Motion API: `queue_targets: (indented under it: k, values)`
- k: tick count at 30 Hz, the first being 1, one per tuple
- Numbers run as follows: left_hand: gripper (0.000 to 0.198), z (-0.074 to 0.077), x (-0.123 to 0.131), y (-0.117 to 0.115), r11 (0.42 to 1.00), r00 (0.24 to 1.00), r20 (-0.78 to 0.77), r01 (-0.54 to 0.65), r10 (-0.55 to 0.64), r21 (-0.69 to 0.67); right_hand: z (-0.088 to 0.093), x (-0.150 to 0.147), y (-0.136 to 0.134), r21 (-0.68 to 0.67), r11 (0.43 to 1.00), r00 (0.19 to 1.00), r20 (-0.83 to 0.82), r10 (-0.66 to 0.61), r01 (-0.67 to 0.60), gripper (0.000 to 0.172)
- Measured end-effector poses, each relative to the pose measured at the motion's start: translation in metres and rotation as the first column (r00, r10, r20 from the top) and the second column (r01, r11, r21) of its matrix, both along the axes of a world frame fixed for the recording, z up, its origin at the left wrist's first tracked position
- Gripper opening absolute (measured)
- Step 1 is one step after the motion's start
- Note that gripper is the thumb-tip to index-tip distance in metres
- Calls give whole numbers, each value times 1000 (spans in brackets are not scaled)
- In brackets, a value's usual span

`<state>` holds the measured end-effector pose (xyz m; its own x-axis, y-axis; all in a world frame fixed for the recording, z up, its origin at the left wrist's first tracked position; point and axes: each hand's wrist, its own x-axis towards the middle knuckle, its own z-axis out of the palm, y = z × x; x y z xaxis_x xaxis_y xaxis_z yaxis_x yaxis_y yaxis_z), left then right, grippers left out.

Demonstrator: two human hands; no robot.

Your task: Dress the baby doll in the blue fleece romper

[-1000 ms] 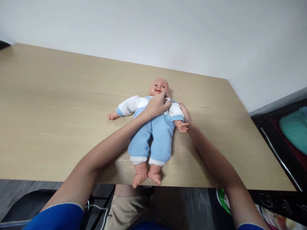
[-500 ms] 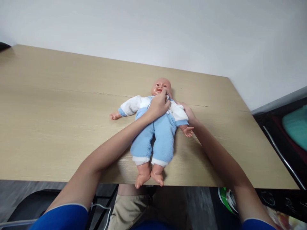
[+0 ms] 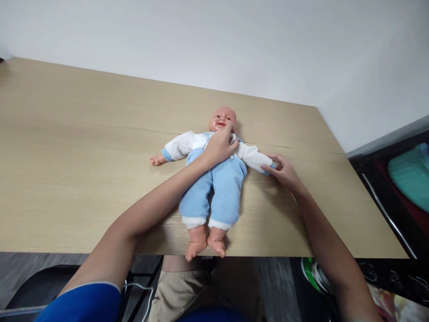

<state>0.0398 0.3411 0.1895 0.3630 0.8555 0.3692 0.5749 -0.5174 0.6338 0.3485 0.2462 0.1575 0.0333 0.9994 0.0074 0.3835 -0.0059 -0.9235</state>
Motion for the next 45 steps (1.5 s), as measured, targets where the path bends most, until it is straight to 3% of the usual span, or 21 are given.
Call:
queue_targets:
  k: [8, 13, 16, 20, 22, 24, 29, 31, 34, 37, 40, 45]
  values:
    - [34, 3, -3, -2, 999, 998, -43, 52, -51, 9, -12, 14, 3, 153, 988, 982, 185, -29, 0, 69]
    - [32, 10, -4, -5, 996, 978, -207, 41, -24, 79, -5, 3, -2, 485, 874, 860, 458, -224, -30, 56]
    - [31, 17, -5, -12, 989, 971, -239, 30, 6, 145, 4, -19, -12, 560, 827, 848, 464, -257, -55, 39]
    - [29, 25, -8, -21, 973, 965, -262, 72, -13, 218, 2, -60, -28, 375, 920, 976, 214, 33, -113, 39]
    - [29, 25, -10, -24, 963, 958, -275, 144, -77, 230, -4, -77, -30, 234, 953, 981, 51, 185, -192, 47]
    - [30, 23, -11, -24, 951, 950, -275, 212, -147, 225, -10, -85, -28, 151, 956, 966, -25, 259, -252, 52]
    - [37, 14, -11, -18, 932, 929, -284, 301, -239, 201, -8, -84, -8, 101, 946, 951, -5, 311, -308, 66]
    - [39, 12, -10, -16, 922, 923, -272, 332, -274, 199, -5, -87, 0, 41, 950, 945, -100, 312, -309, 69]
    - [43, 10, -11, -15, 902, 900, -251, 401, -356, 160, -4, -97, 7, -86, 964, 923, -322, 211, -250, 65]
    - [41, 10, -11, -14, 888, 877, -231, 450, -421, 93, -7, -103, 8, -138, 968, 901, -411, 138, -211, 62]
    - [33, 11, -11, -13, 885, 869, -213, 463, -446, 38, -12, -100, 6, -88, 971, 917, -358, 177, -222, 62]
    - [27, 11, -10, -13, 893, 877, -177, 450, -446, -20, -18, -89, 3, 106, 962, 960, -95, 263, -253, 55]
